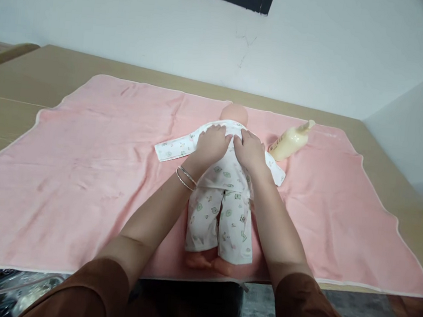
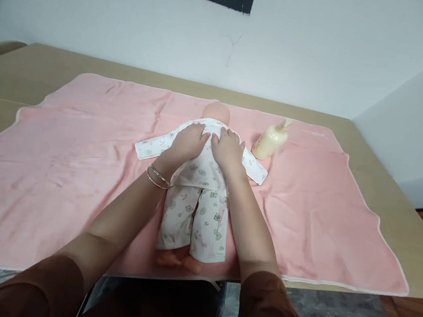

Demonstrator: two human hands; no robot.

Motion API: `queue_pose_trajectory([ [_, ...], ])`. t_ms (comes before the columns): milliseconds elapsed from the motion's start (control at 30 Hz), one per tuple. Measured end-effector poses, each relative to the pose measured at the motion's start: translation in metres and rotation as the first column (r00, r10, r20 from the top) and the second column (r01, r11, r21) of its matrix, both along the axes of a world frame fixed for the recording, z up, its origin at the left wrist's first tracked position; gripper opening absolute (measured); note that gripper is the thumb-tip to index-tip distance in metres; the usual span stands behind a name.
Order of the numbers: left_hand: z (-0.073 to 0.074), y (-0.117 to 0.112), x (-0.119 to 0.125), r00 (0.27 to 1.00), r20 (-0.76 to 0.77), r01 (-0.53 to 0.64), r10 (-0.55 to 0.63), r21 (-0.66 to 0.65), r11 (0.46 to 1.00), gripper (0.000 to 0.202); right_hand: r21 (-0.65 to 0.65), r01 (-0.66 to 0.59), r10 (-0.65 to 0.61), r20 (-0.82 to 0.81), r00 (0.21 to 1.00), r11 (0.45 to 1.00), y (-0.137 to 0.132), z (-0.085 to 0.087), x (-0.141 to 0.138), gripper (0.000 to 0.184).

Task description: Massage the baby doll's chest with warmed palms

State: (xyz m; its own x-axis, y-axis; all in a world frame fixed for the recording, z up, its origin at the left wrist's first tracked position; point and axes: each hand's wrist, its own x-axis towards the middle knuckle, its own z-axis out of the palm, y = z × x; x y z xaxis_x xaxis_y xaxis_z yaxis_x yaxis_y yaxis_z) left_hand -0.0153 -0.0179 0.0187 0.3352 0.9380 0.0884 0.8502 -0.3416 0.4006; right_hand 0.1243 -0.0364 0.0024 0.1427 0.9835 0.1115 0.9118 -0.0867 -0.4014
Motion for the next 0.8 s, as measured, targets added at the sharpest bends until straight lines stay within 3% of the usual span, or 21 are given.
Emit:
queue_pose_trajectory([
  [167,0.029,-0.021,-0.005,0.980,-0.198,0.002,-0.026,-0.122,0.993,0.032,-0.048,-0.018,0.024,0.145,0.989,0.999,-0.016,0.022,-0.014,0.039],
  [267,0.037,-0.025,-0.004,0.982,-0.190,-0.034,0.004,-0.152,0.988,0.033,-0.049,-0.015,0.023,0.153,0.988,0.999,-0.018,0.024,-0.015,0.036],
  [367,0.031,-0.019,-0.003,0.989,-0.140,-0.062,0.044,-0.126,0.990,0.039,-0.004,-0.008,0.008,0.057,0.998,1.000,-0.010,0.012,-0.010,0.041],
  [500,0.011,-0.005,-0.004,0.997,-0.082,-0.016,0.008,-0.098,0.995,0.049,0.026,0.026,-0.025,-0.027,0.999,0.999,0.004,-0.008,0.001,0.057],
  [600,0.004,0.000,-0.006,0.999,-0.031,0.012,-0.015,-0.086,0.996,0.054,0.011,0.013,-0.013,-0.016,1.000,1.000,0.006,-0.011,0.002,0.058],
  [800,0.028,-0.019,-0.006,0.989,-0.146,0.019,-0.039,-0.134,0.991,0.036,-0.042,-0.054,0.059,0.143,0.988,0.998,-0.013,0.014,-0.010,0.046],
])
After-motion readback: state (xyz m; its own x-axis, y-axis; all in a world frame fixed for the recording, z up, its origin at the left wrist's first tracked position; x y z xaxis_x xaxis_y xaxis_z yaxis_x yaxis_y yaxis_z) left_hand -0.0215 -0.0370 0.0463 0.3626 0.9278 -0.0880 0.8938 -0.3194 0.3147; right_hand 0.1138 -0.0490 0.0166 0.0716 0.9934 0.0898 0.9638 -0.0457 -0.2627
